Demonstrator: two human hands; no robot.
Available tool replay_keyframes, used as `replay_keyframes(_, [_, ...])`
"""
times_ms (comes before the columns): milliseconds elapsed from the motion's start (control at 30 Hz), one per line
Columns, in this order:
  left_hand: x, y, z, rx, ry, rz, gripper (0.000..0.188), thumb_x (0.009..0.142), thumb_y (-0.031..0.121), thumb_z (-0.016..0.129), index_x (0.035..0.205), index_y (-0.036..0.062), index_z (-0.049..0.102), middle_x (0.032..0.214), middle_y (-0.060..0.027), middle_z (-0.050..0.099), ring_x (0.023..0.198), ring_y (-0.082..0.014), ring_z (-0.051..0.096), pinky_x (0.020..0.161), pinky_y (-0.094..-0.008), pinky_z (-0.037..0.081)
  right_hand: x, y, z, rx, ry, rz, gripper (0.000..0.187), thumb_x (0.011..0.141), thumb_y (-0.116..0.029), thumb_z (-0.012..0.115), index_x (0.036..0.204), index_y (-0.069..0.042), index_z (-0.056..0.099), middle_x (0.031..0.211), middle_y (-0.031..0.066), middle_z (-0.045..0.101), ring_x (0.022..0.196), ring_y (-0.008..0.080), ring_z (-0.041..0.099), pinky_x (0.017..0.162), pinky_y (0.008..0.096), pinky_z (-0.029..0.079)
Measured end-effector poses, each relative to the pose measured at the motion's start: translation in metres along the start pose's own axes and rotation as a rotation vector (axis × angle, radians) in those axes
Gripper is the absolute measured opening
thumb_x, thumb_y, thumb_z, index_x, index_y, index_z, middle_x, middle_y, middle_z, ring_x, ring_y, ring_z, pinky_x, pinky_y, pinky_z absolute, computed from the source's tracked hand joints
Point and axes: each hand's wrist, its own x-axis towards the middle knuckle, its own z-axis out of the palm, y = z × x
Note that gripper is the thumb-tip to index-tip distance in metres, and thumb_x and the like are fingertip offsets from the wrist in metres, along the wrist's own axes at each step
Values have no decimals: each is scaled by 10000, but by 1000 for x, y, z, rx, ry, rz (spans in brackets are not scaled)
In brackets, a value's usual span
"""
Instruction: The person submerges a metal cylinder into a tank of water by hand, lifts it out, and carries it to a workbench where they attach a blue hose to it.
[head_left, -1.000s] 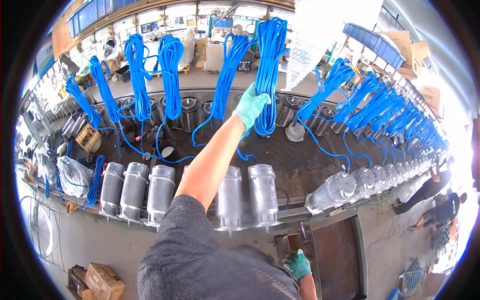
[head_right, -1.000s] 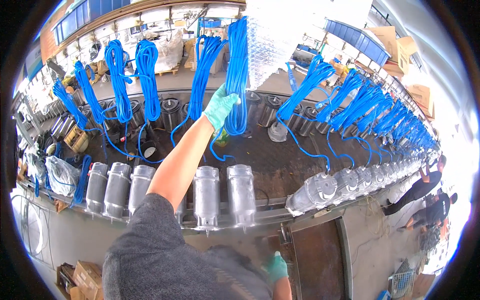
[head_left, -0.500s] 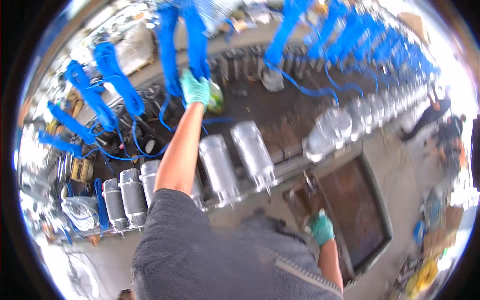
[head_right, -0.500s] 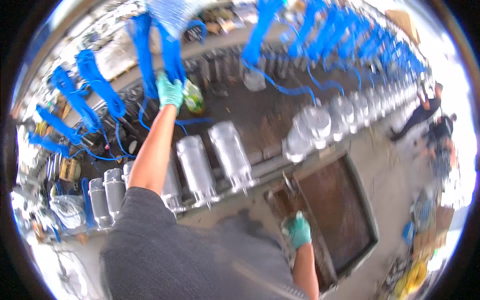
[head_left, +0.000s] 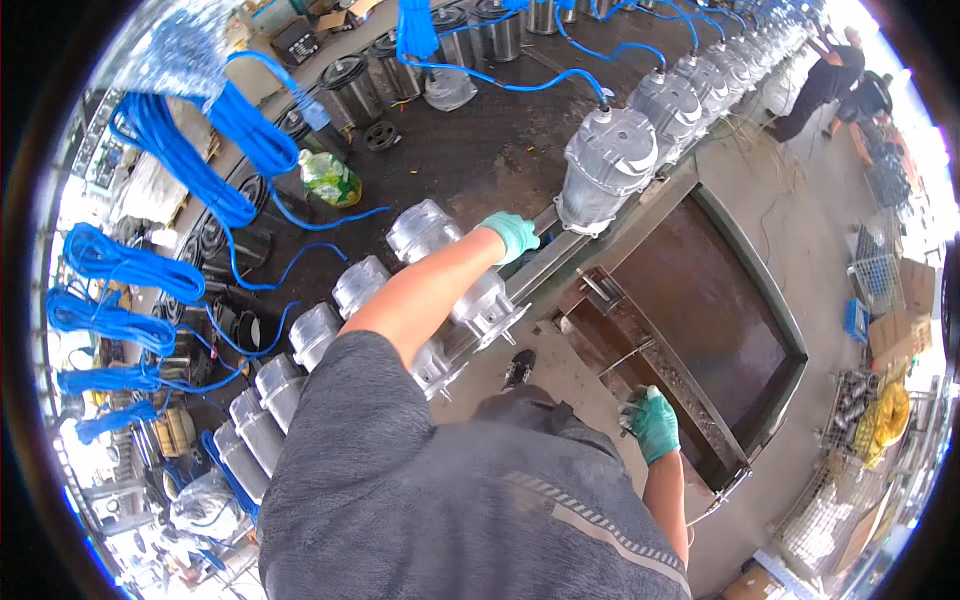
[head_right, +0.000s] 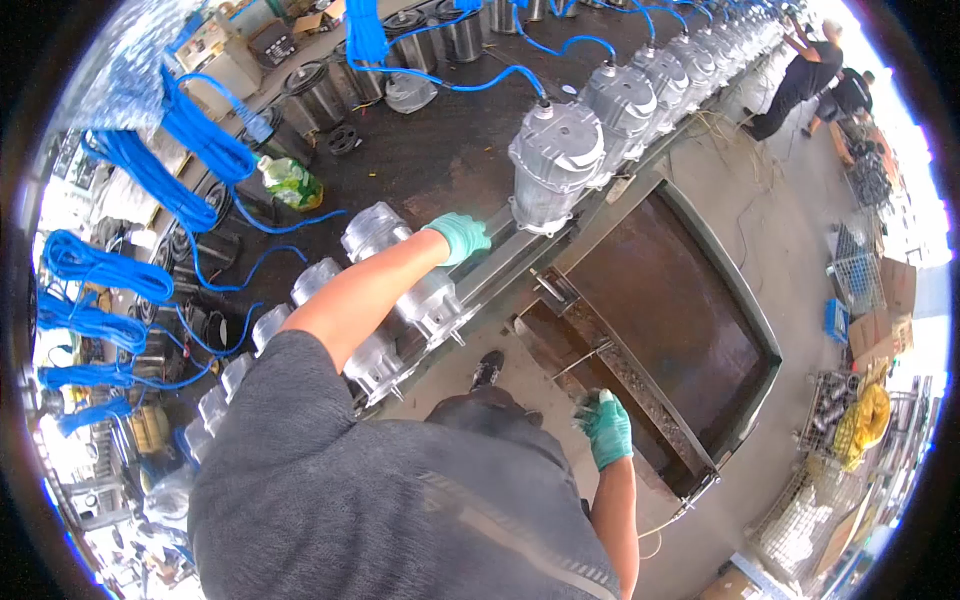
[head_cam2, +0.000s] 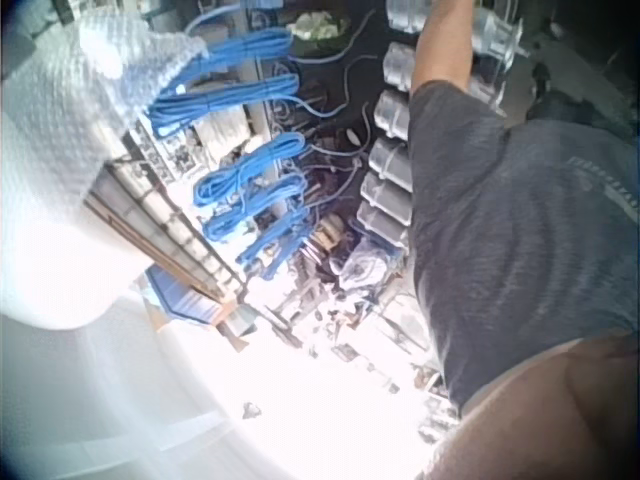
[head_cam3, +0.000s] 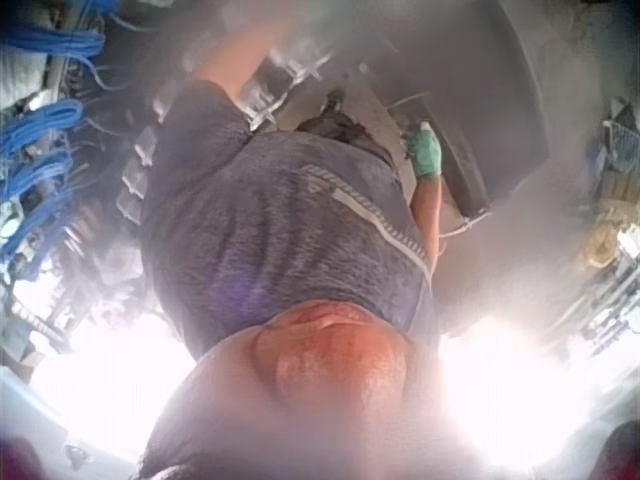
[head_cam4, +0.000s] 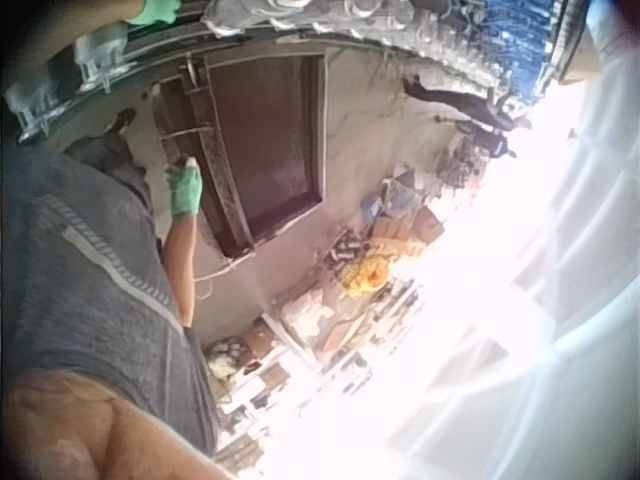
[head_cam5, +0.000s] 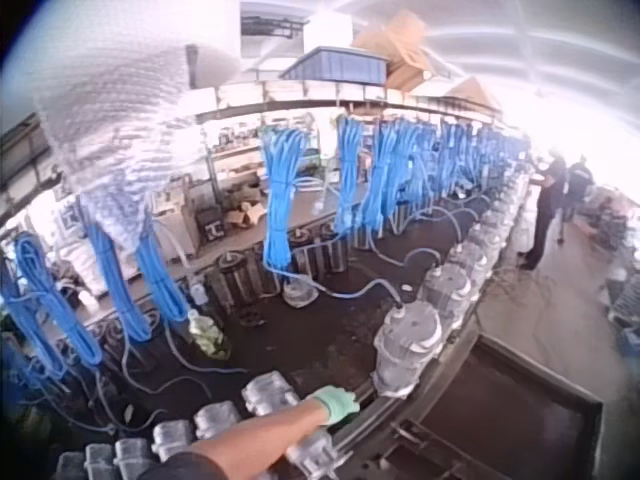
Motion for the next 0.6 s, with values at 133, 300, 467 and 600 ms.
replay_keyframes(133, [35, 0, 6, 10, -52, -29, 386, 943, 291, 552, 1252, 106, 693, 1268, -202, 688, 1170, -370, 666, 972, -489, 525, -15, 10, -4, 36, 79, 1, 392, 1051, -395, 574, 1187, -34, 641, 990, 130, 703, 787, 259, 703, 668, 389, 594])
replay_keyframes(300, [40, -22, -7, -9, 45, 179, 225, 893, 210, 633, 1072, 92, 702, 1112, -175, 712, 1023, -417, 684, 878, -507, 537, -26, 20, -12, 86, 141, 14, 398, 1046, -415, 585, 1157, -36, 632, 1003, 129, 703, 802, 264, 708, 678, 389, 594])
replay_keyframes(467, [22, -77, -48, -481, 672, -236, 155, 928, 159, 694, 1034, 64, 633, 945, -157, 701, 866, -391, 666, 776, -478, 531, -25, 22, -14, 76, 125, -14, 414, 1050, -414, 567, 1188, -27, 618, 1040, 136, 693, 820, 265, 710, 692, 381, 587])
replay_keyframes(600, [-22, -92, -79, -1120, 642, -377, 112, 985, 137, 684, 1036, 62, 618, 799, -13, 619, 622, -108, 577, 539, -310, 496, -15, 25, -20, 77, 100, -29, 436, 1039, -425, 576, 1209, -26, 611, 1049, 138, 683, 823, 275, 703, 679, 388, 585])
